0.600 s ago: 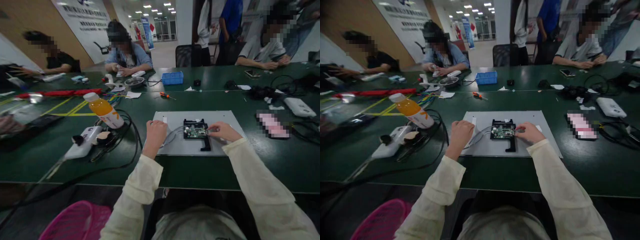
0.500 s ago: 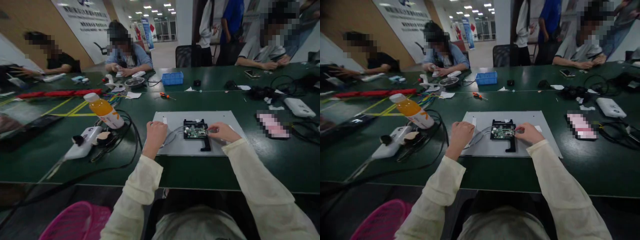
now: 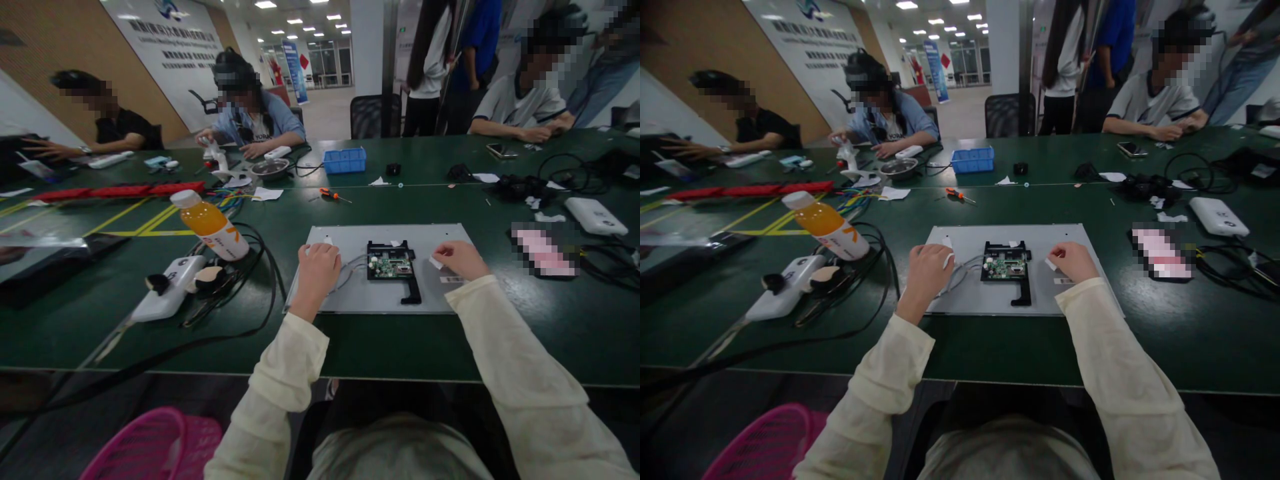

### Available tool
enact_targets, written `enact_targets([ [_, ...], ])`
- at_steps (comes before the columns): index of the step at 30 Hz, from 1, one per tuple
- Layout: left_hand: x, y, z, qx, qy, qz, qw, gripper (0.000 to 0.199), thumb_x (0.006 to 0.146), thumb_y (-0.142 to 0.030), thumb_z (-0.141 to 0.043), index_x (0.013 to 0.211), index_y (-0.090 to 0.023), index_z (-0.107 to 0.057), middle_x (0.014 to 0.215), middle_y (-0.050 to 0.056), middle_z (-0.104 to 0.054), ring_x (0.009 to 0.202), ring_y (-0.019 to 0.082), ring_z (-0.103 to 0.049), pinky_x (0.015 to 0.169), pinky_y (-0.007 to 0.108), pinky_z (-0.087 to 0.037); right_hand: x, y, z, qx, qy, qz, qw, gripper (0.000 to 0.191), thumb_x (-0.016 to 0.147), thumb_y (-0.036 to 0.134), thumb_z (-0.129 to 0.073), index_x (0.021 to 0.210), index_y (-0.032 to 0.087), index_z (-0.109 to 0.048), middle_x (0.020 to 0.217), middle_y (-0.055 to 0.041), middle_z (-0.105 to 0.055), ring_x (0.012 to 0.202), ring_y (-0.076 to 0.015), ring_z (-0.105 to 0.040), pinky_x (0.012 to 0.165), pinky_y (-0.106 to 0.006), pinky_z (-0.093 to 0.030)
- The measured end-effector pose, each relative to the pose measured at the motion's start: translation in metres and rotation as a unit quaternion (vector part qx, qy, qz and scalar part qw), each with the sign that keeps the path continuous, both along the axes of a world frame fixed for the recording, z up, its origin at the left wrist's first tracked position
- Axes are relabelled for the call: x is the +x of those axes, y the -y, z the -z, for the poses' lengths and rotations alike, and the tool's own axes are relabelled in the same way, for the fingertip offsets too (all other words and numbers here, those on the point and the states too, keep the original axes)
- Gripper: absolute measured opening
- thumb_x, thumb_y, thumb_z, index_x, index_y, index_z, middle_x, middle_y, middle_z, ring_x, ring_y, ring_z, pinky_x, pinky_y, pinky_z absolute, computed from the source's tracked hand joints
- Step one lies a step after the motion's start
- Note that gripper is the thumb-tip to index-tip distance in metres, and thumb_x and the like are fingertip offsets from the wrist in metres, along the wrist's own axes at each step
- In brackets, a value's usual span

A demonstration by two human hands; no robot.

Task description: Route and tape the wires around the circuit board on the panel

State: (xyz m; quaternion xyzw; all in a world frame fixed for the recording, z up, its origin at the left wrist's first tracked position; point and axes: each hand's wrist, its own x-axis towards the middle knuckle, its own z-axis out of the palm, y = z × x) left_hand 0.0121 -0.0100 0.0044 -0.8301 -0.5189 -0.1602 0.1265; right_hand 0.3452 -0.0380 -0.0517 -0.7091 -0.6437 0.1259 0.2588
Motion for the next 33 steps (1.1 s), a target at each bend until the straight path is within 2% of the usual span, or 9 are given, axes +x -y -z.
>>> enact_targets([
  [5,0.014,-0.001,-0.004,-0.024,0.022,0.039,0.999,0.023,0.089,-0.021,-0.042,0.094,-0.019,-0.064,0.1,0.008,-0.066,0.102,0.023,-0.055,0.094,0.041,-0.033,0.015,-0.002,0.007,0.0,0.045,0.035,0.998,0.017,0.075,0.032,-0.058,0.077,0.019,-0.069,0.078,-0.0064,-0.066,0.072,-0.0191,-0.06,0.068,-0.031,-0.044],
  [10,0.043,-0.014,-0.006,-0.063,0.031,0.105,0.992,0.025,0.089,-0.023,-0.042,0.106,-0.02,-0.061,0.104,0.006,-0.066,0.101,0.02,-0.057,0.089,0.034,-0.039,0.012,-0.004,0.011,0.036,0.047,0.053,0.997,0.024,0.076,0.03,-0.057,0.091,0.016,-0.069,0.089,-0.0096,-0.064,0.078,-0.0191,-0.06,0.077,-0.032,-0.045],
  [17,0.093,-0.037,0.007,-0.096,-0.007,0.173,0.98,0.025,0.09,-0.028,-0.046,0.105,-0.017,-0.062,0.101,0.008,-0.066,0.098,0.021,-0.058,0.085,0.031,-0.042,0.004,-0.008,0.016,0.059,0.043,0.051,0.996,0.023,0.078,0.026,-0.053,0.093,0.016,-0.068,0.096,-0.0101,-0.064,0.089,-0.0201,-0.059,0.086,-0.032,-0.043],
  [23,0.114,-0.052,0.021,-0.097,-0.031,0.174,0.98,0.025,0.089,-0.033,-0.048,0.098,-0.017,-0.065,0.093,0.008,-0.066,0.096,0.021,-0.059,0.082,0.031,-0.041,-0.001,-0.009,0.015,0.053,0.045,0.036,0.997,0.023,0.079,0.023,-0.052,0.094,0.016,-0.068,0.097,-0.0099,-0.064,0.091,-0.0193,-0.059,0.087,-0.03,-0.042],
  [27,0.117,-0.058,0.026,-0.1,-0.053,0.168,0.979,0.023,0.089,-0.028,-0.047,0.091,-0.017,-0.067,0.094,0.009,-0.066,0.094,0.021,-0.059,0.079,0.031,-0.041,-0.004,-0.008,0.013,0.048,0.047,0.032,0.997,0.022,0.079,0.021,-0.052,0.093,0.016,-0.068,0.095,-0.0094,-0.064,0.091,-0.0192,-0.059,0.087,-0.03,-0.042],
  [33,0.116,-0.063,0.021,-0.09,-0.064,0.149,0.983,0.026,0.09,-0.02,-0.043,0.089,-0.015,-0.068,0.092,0.011,-0.067,0.089,0.02,-0.061,0.076,0.031,-0.041,-0.006,-0.007,0.01,0.05,0.038,0.029,0.998,0.022,0.08,0.022,-0.051,0.092,0.016,-0.068,0.095,-0.01,-0.065,0.089,-0.0193,-0.059,0.086,-0.031,-0.042],
])
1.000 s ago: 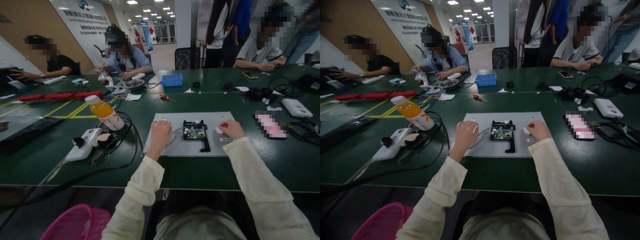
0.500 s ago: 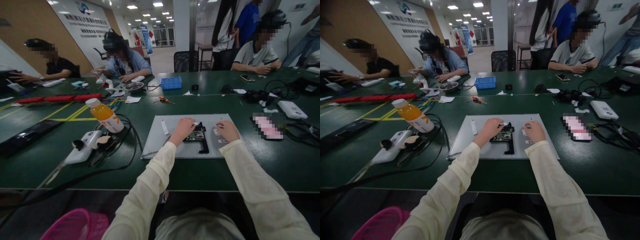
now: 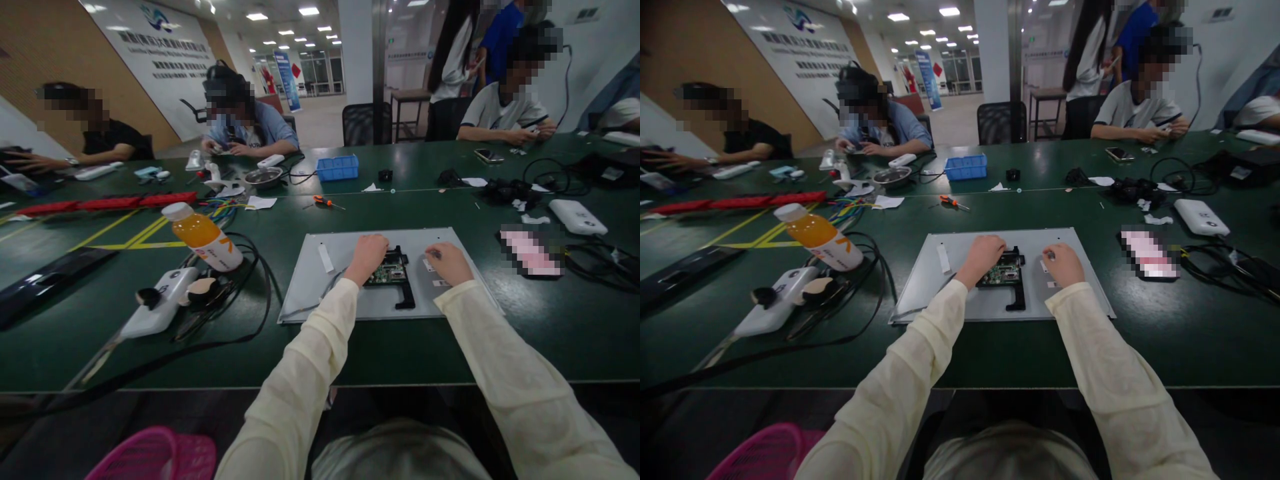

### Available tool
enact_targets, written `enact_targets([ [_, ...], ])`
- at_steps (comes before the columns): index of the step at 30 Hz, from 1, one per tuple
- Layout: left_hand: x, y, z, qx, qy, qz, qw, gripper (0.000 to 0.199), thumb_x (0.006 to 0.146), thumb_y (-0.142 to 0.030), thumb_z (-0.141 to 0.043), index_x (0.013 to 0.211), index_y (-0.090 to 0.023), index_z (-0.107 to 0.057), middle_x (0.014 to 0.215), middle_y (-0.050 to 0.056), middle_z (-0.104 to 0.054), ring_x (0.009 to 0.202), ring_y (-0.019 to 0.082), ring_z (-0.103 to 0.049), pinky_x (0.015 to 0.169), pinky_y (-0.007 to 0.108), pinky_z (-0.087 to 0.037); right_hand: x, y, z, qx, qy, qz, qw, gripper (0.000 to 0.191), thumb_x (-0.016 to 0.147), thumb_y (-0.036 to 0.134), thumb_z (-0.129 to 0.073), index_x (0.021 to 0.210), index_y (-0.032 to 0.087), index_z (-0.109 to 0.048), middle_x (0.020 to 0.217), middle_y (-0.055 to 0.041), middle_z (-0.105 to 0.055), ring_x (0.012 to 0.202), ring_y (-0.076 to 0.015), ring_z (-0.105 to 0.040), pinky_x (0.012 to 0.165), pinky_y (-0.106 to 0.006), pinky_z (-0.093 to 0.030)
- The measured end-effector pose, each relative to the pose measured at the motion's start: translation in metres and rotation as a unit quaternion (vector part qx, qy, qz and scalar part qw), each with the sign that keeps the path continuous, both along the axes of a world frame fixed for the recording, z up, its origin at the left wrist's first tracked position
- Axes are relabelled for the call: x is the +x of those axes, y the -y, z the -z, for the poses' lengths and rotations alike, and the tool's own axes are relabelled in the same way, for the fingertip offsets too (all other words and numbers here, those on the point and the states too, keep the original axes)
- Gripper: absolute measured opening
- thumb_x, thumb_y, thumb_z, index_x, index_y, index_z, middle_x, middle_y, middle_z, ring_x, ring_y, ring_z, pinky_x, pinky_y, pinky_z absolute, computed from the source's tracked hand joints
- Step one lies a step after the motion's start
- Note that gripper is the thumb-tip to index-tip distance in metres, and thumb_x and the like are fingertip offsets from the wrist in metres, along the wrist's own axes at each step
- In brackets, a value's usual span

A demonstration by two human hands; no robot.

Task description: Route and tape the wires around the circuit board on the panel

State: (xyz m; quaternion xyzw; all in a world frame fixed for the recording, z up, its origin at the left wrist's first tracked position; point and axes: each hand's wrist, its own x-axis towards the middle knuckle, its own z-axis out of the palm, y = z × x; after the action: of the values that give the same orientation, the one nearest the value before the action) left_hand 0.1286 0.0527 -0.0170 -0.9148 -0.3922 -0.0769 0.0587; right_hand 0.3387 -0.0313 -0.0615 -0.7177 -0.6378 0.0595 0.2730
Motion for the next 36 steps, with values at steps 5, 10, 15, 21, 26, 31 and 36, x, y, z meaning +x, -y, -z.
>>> enact_targets([
  [5,0.001,-0.01,-0.014,0.046,0.03,-0.012,0.998,0.027,0.091,-0.019,-0.041,0.09,-0.016,-0.068,0.096,0.01,-0.066,0.092,0.02,-0.06,0.077,0.032,-0.039,-0.002,0.002,-0.002,0.004,-0.004,0.0,1.0,0.022,0.08,0.022,-0.051,0.092,0.016,-0.068,0.095,-0.0099,-0.065,0.088,-0.019,-0.059,0.085,-0.031,-0.042],
  [10,0.005,-0.018,-0.011,0.032,0.007,0.003,0.999,0.026,0.09,-0.018,-0.042,0.09,-0.016,-0.068,0.097,0.01,-0.066,0.095,0.019,-0.059,0.08,0.032,-0.038,-0.001,0.001,-0.002,-0.002,0.008,0.001,1.0,0.022,0.079,0.022,-0.051,0.093,0.015,-0.068,0.094,-0.0095,-0.065,0.087,-0.0192,-0.059,0.084,-0.031,-0.043],
  [15,0.005,-0.017,-0.001,-0.002,-0.011,-0.021,1.0,0.026,0.089,-0.019,-0.043,0.09,-0.015,-0.068,0.097,0.011,-0.067,0.097,0.021,-0.059,0.084,0.034,-0.037,-0.001,0.001,-0.003,-0.003,0.001,0.002,1.0,0.022,0.079,0.02,-0.051,0.092,0.016,-0.069,0.096,-0.0091,-0.065,0.09,-0.0188,-0.059,0.085,-0.03,-0.042],
  [21,-0.008,-0.013,-0.012,-0.018,0.054,-0.041,0.998,0.031,0.088,-0.016,-0.042,0.112,-0.02,-0.062,0.109,0.008,-0.066,0.103,0.019,-0.058,0.088,0.033,-0.04,-0.001,0.001,-0.004,0.006,-0.012,0.005,1.0,0.022,0.079,0.021,-0.051,0.092,0.016,-0.068,0.096,-0.0088,-0.065,0.087,-0.0184,-0.06,0.084,-0.03,-0.043],
  [26,-0.031,-0.003,-0.025,-0.034,0.123,-0.042,0.991,0.031,0.088,-0.019,-0.043,0.114,-0.02,-0.06,0.114,0.005,-0.064,0.104,0.018,-0.058,0.093,0.032,-0.042,0.001,0.0,-0.003,0.036,-0.022,-0.01,0.999,0.022,0.078,0.018,-0.05,0.091,0.018,-0.068,0.097,-0.0081,-0.065,0.092,-0.0195,-0.059,0.089,-0.032,-0.042],
  [31,-0.056,0.014,-0.019,-0.07,0.141,-0.033,0.987,0.035,0.089,-0.023,-0.043,0.121,-0.016,-0.055,0.123,0.008,-0.06,0.113,0.018,-0.054,0.099,0.031,-0.04,0.002,0.0,-0.002,0.044,-0.016,-0.02,0.999,0.027,0.077,0.013,-0.046,0.093,0.018,-0.067,0.1,-0.0081,-0.066,0.096,-0.0206,-0.058,0.092,-0.035,-0.041],
  [36,-0.07,0.05,-0.015,-0.08,0.14,-0.035,0.986,0.033,0.089,-0.025,-0.045,0.119,-0.017,-0.056,0.118,0.008,-0.062,0.11,0.02,-0.057,0.097,0.034,-0.043,-0.001,0.001,-0.003,0.063,-0.026,-0.029,0.997,0.026,0.078,0.012,-0.046,0.092,0.017,-0.067,0.099,-0.0079,-0.066,0.094,-0.0207,-0.059,0.09,-0.036,-0.043],
])
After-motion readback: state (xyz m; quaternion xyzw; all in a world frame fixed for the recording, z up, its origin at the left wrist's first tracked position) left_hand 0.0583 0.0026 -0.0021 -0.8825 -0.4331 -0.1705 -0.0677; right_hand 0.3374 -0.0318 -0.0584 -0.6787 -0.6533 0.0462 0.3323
